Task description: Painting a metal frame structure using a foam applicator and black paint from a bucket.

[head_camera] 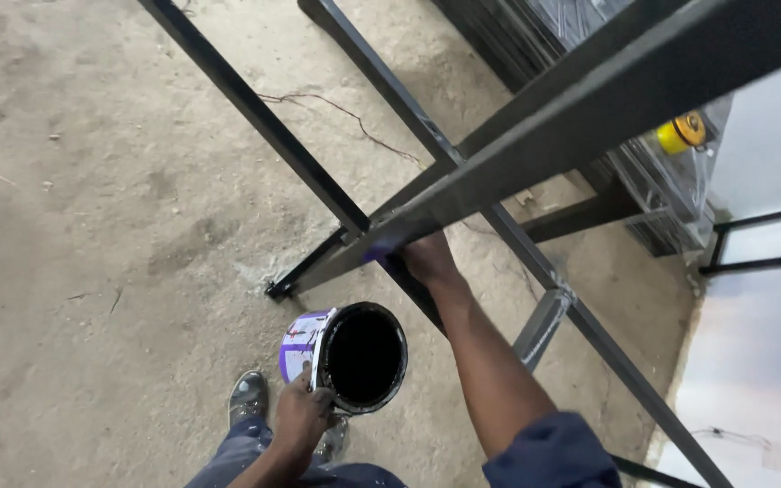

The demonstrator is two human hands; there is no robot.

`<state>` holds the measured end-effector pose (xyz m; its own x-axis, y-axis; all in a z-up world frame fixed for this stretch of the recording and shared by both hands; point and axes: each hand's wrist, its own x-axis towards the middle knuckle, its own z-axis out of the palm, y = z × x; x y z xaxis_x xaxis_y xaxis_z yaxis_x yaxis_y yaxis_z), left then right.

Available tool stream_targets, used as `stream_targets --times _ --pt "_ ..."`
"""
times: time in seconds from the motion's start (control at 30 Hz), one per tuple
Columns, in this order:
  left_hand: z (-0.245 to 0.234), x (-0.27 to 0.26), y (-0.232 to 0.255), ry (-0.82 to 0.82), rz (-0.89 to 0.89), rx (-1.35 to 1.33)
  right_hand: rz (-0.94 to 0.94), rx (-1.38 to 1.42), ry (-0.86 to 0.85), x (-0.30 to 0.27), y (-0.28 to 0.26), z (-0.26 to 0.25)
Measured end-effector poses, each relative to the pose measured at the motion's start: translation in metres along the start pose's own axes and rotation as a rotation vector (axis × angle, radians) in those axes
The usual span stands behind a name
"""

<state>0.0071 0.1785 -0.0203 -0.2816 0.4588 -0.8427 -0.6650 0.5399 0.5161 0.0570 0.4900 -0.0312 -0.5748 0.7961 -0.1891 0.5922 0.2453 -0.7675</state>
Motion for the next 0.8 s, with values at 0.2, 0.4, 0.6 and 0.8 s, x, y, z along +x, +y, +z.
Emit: stream_targets --times 0.2,0.4,0.6,0.8 --pt "-0.012 0.007 -0.003 0.012 -0.045 -0.021 0.063 0.077 -0.158 0.103 0.035 -0.021" --pt "-0.007 0.005 -0.001 -0.031 -0.051 -0.149 0.426 -0.800 -0.706 0.024 -0.049 -0.062" --pt "0.003 0.018 0.000 -0.067 -0.062 -0.022 0.926 -0.633 -0.622 -0.094 -0.010 -0.135" --pt "0.013 0.028 -0.005 -0.077 -0.059 -0.080 0.593 -0.234 -0.168 -0.098 -0.066 -0.084"
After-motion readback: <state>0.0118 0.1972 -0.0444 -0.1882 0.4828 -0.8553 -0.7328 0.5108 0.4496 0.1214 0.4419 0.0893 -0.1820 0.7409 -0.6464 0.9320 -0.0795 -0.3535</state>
